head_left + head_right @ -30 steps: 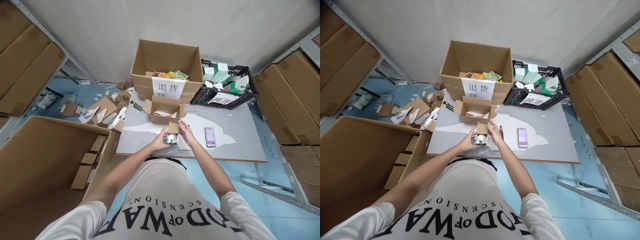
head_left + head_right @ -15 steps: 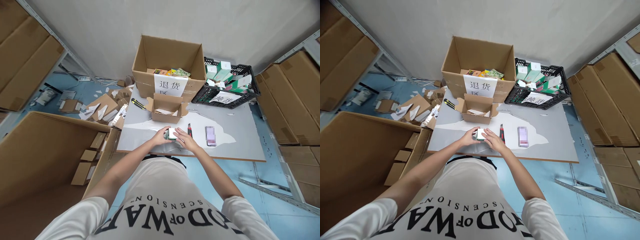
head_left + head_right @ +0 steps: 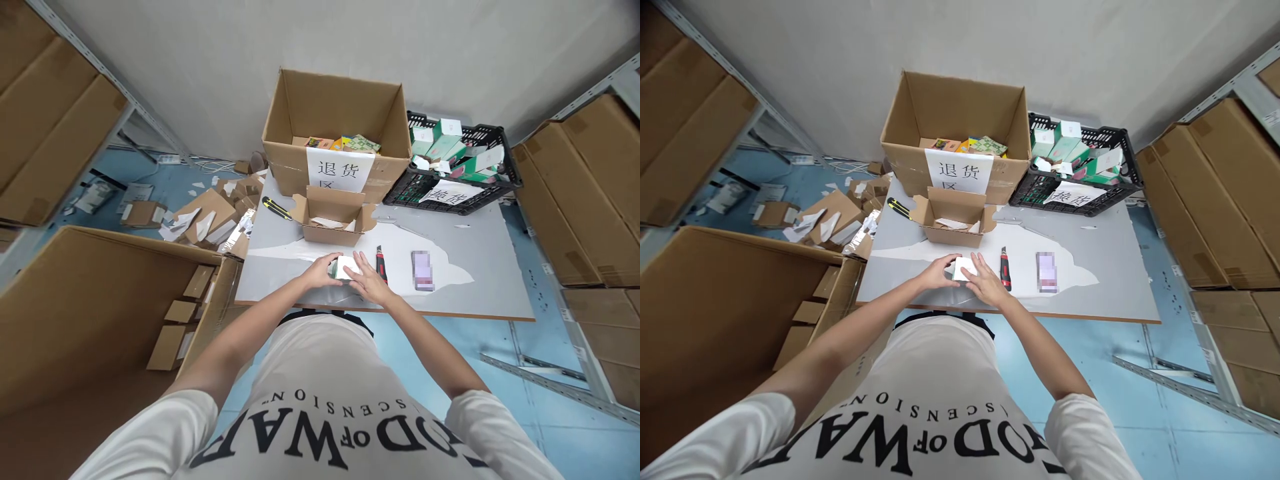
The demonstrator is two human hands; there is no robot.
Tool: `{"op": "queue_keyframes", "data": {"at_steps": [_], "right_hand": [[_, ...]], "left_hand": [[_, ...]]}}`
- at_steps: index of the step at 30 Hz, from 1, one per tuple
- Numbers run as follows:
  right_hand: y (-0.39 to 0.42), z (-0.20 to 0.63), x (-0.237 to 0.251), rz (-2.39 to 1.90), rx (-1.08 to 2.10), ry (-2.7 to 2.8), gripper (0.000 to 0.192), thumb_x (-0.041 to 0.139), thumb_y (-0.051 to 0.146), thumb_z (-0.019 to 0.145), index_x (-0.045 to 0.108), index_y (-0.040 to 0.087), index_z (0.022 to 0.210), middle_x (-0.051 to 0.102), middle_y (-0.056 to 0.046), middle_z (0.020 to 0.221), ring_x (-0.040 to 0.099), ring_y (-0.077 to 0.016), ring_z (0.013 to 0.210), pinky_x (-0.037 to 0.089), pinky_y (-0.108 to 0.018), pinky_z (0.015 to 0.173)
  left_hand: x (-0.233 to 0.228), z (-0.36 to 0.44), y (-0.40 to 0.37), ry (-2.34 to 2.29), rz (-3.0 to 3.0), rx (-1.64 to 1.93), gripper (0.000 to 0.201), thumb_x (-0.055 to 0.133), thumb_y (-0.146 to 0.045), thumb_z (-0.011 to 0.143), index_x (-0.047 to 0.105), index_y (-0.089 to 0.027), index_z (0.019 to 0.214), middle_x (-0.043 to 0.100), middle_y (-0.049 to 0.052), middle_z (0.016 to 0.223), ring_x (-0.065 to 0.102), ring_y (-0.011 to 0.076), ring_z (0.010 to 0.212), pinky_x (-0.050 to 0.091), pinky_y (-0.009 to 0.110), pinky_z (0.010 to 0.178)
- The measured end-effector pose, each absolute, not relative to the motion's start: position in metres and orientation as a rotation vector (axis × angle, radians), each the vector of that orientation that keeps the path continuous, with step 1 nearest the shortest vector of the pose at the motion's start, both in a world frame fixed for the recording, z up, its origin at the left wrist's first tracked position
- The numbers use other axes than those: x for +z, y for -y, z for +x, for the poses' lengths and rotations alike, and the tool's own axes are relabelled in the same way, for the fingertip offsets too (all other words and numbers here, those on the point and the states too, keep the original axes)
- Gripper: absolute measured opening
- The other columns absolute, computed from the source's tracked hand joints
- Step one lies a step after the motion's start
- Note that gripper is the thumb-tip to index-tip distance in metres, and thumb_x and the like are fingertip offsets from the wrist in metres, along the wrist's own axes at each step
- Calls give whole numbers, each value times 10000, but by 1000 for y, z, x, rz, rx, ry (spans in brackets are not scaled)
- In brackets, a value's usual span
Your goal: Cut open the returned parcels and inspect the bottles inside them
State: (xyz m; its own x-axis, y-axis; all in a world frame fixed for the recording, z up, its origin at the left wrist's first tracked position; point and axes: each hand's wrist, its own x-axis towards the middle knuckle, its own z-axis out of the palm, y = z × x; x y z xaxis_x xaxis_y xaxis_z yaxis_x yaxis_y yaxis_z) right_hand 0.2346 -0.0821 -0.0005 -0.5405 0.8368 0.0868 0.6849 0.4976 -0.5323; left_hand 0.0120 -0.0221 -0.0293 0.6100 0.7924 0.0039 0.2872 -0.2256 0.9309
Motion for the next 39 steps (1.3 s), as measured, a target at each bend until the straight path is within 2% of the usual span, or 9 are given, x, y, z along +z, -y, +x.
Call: {"op": "queue_keyframes", "data": {"at_steps": [3, 8, 11, 17, 21, 26, 30, 33, 39], "right_hand": [[77, 243, 6, -1265, 717, 2412, 571, 617, 428, 820, 461, 257, 1343, 54, -91, 1570, 46, -350, 1426, 294, -559, 1078], [67, 245, 2, -1313, 838, 2289, 491, 669, 375, 774, 525, 222, 1218, 345, -154, 1423, 421, -300, 1284, 453, -445, 970], [66, 239, -3, -1293, 832, 2210, 431, 684, 285, 743, 560, 234, 1153, 439, -131, 1299, 497, -273, 1198, 467, -429, 952], [62, 239, 28, -1267, 820, 2032, 424, 711, 272, 686, 602, 243, 1095, 492, -111, 1211, 543, -254, 1114, 532, -395, 839], [49, 267, 90, -1290, 685, 1936, 410, 731, 292, 671, 621, 238, 1062, 542, -108, 1186, 562, -253, 1080, 533, -388, 820], [16, 338, 177, -1438, 385, 1656, 396, 729, 372, 662, 629, 231, 1017, 539, -101, 1195, 559, -251, 1062, 547, -322, 664], [-35, 408, 231, -1633, -73, 1336, 421, 711, 393, 648, 609, 200, 1009, 579, -70, 1026, 575, -221, 898, 511, -380, 744], [-86, 458, 254, -1791, -371, 1146, 442, 714, 392, 639, 598, 199, 1020, 556, -64, 985, 534, -231, 918, 424, -437, 882], [-188, 519, 226, -1963, -395, 747, 433, 666, 382, 687, 540, 187, 1053, 490, -94, 1046, 502, -254, 1000, 383, -441, 913]], "left_hand": [[-28, 13, 21, -869, 1807, 594, 907, 838, -378, 533, 449, -191, 1330, 504, 137, 1351, 515, 296, 1195, 425, 428, 991], [-26, 12, 20, -886, 1803, 580, 916, 848, -368, 512, 461, -184, 1323, 511, 140, 1345, 516, 307, 1192, 416, 443, 1000], [-25, 11, 20, -908, 1801, 577, 934, 849, -376, 506, 452, -183, 1330, 510, 142, 1347, 511, 311, 1201, 412, 453, 1006], [-3, 11, 17, -936, 1847, 645, 965, 837, -424, 528, 414, -189, 1362, 522, 145, 1335, 501, 316, 1220, 389, 462, 1035], [19, 11, 8, -994, 1955, 637, 927, 807, -467, 566, 418, -195, 1363, 513, 145, 1346, 497, 322, 1227, 391, 471, 1038], [25, 7, -8, -1089, 2068, 672, 762, 749, -419, 654, 460, -193, 1322, 527, 123, 1336, 491, 289, 1240, 387, 453, 1055], [23, 7, -14, -1168, 2078, 720, 648, 707, -392, 702, 496, -182, 1277, 547, 125, 1310, 508, 273, 1225, 408, 445, 1040], [22, 7, -11, -1210, 2069, 724, 598, 689, -398, 718, 517, -187, 1251, 553, 126, 1303, 516, 272, 1218, 419, 449, 1030], [16, 5, 3, -1354, 2005, 768, 513, 672, -417, 727, 570, -214, 1187, 588, 115, 1262, 538, 279, 1197, 450, 452, 1007]]}}
